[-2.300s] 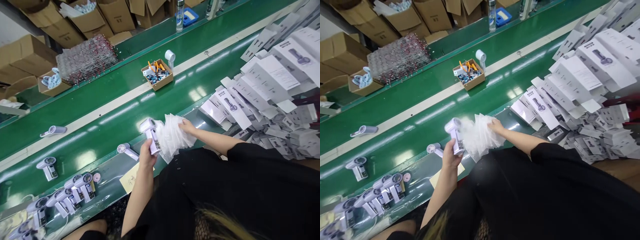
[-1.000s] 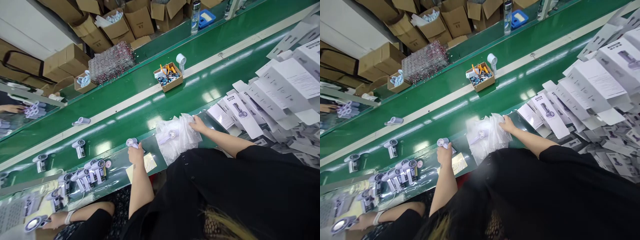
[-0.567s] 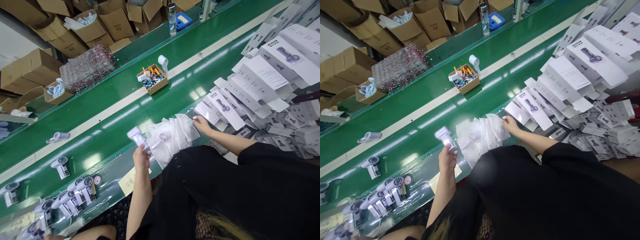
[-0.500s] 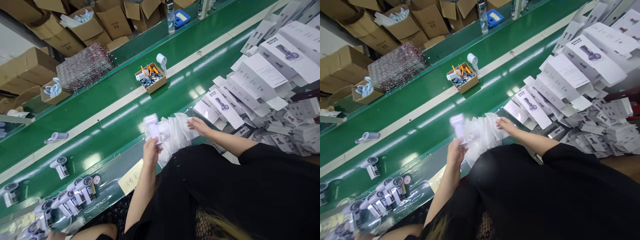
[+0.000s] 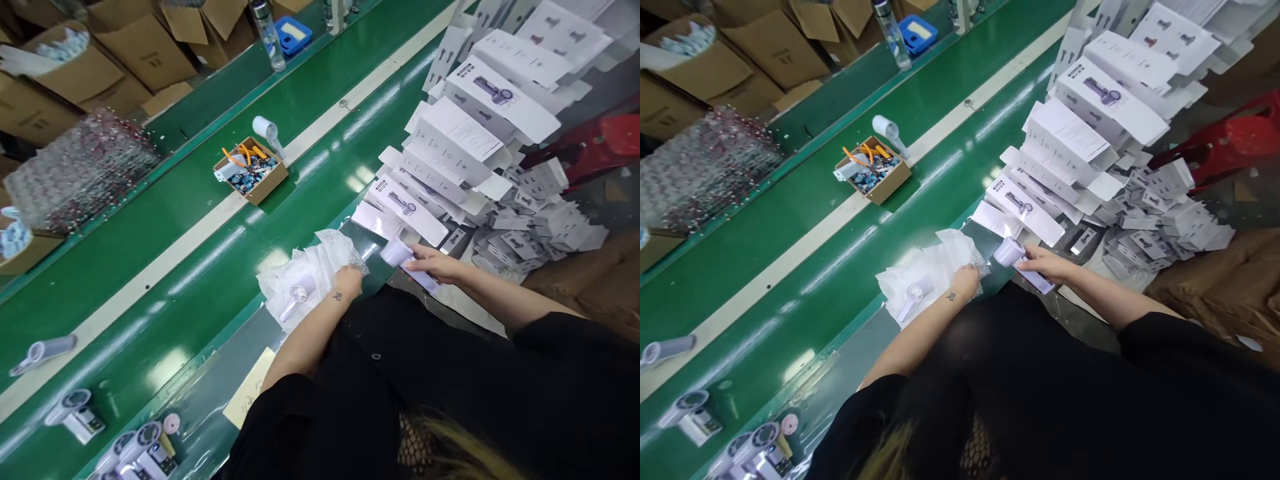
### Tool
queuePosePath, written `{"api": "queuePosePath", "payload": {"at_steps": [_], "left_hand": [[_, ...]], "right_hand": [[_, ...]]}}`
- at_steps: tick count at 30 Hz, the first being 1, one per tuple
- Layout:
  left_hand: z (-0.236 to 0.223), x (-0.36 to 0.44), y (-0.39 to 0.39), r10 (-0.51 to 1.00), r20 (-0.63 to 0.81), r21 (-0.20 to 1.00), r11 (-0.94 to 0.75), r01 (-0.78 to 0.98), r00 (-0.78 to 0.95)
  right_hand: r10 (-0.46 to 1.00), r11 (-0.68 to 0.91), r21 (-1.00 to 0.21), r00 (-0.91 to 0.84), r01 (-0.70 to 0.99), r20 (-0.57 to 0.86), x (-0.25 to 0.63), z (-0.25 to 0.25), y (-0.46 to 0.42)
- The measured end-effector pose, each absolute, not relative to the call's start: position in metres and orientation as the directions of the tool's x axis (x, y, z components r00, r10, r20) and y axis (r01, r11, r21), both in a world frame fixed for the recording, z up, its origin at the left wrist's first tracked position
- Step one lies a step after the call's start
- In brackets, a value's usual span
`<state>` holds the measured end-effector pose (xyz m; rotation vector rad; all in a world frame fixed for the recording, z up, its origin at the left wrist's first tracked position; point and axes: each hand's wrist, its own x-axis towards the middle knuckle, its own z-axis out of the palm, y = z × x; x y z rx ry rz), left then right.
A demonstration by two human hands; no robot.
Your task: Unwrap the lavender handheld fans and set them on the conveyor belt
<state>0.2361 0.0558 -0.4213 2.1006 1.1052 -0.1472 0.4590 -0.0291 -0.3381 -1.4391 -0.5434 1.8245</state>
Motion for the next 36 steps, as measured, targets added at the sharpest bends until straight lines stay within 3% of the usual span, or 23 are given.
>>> {"api": "queuePosePath", "payload": {"at_steps": [4, 6, 9, 11, 13, 15, 17, 19, 21, 24, 28, 32, 34, 36], "left_hand": [[-0.415, 0.233, 0.066, 0.704, -0.391, 0.615, -0.278, 0.738, 0.592], [-0.407, 0.234, 0.067, 0.717, -0.371, 0.699, -0.203, 0.686, 0.591], [-0.395, 0.233, 0.065, 0.764, -0.390, 0.863, 0.110, 0.493, 0.513], [-0.386, 0.228, 0.062, 0.807, -0.387, 0.906, 0.244, 0.345, 0.445], [-0.377, 0.222, 0.057, 0.858, -0.276, 0.936, 0.137, 0.324, 0.434], [-0.369, 0.216, 0.050, 0.864, -0.100, 0.924, -0.103, 0.368, 0.493], [-0.363, 0.212, 0.043, 0.811, 0.026, 0.852, -0.324, 0.412, 0.584], [-0.360, 0.211, 0.039, 0.738, 0.055, 0.778, -0.454, 0.435, 0.673], [-0.359, 0.213, 0.041, 0.687, 0.024, 0.732, -0.507, 0.456, 0.726], [-0.358, 0.218, 0.047, 0.727, -0.016, 0.711, -0.474, 0.519, 0.686], [-0.361, 0.220, 0.044, 0.695, -0.015, 0.760, -0.459, 0.460, 0.719], [-0.364, 0.220, 0.042, 0.708, -0.236, 0.919, -0.060, 0.390, 0.666], [-0.363, 0.222, 0.046, 0.723, -0.320, 0.925, 0.099, 0.366, 0.612], [-0.359, 0.223, 0.049, 0.720, -0.338, 0.925, 0.137, 0.354, 0.606]], "right_hand": [[0.700, -0.696, -0.562, -0.247, -0.447, -0.670, 0.445, -0.347, -0.049], [0.691, -0.707, -0.504, -0.334, -0.497, -0.641, 0.429, -0.354, -0.046], [0.699, -0.705, -0.497, -0.379, -0.506, -0.606, 0.411, -0.357, -0.032], [0.692, -0.708, -0.525, -0.316, -0.473, -0.649, 0.408, -0.354, -0.023], [0.657, -0.732, -0.530, -0.238, -0.428, -0.715, 0.408, -0.349, -0.018], [0.621, -0.754, -0.514, -0.191, -0.409, -0.760, 0.407, -0.345, -0.017], [0.618, -0.747, -0.518, -0.149, -0.416, -0.772, 0.403, -0.341, -0.018], [0.638, -0.721, -0.549, -0.095, -0.423, -0.764, 0.395, -0.341, -0.020], [0.670, -0.678, -0.602, -0.018, -0.421, -0.742, 0.386, -0.341, -0.020], [0.687, -0.624, -0.652, 0.094, -0.431, -0.720, 0.379, -0.339, -0.016], [0.569, -0.670, -0.498, 0.052, -0.550, -0.821, 0.383, -0.333, -0.006], [0.456, -0.769, -0.299, -0.157, -0.566, -0.876, 0.381, -0.335, -0.007], [0.421, -0.812, -0.315, -0.118, -0.492, -0.900, 0.377, -0.339, -0.012], [0.462, -0.822, -0.446, 0.043, -0.353, -0.886, 0.378, -0.340, -0.018]]}}
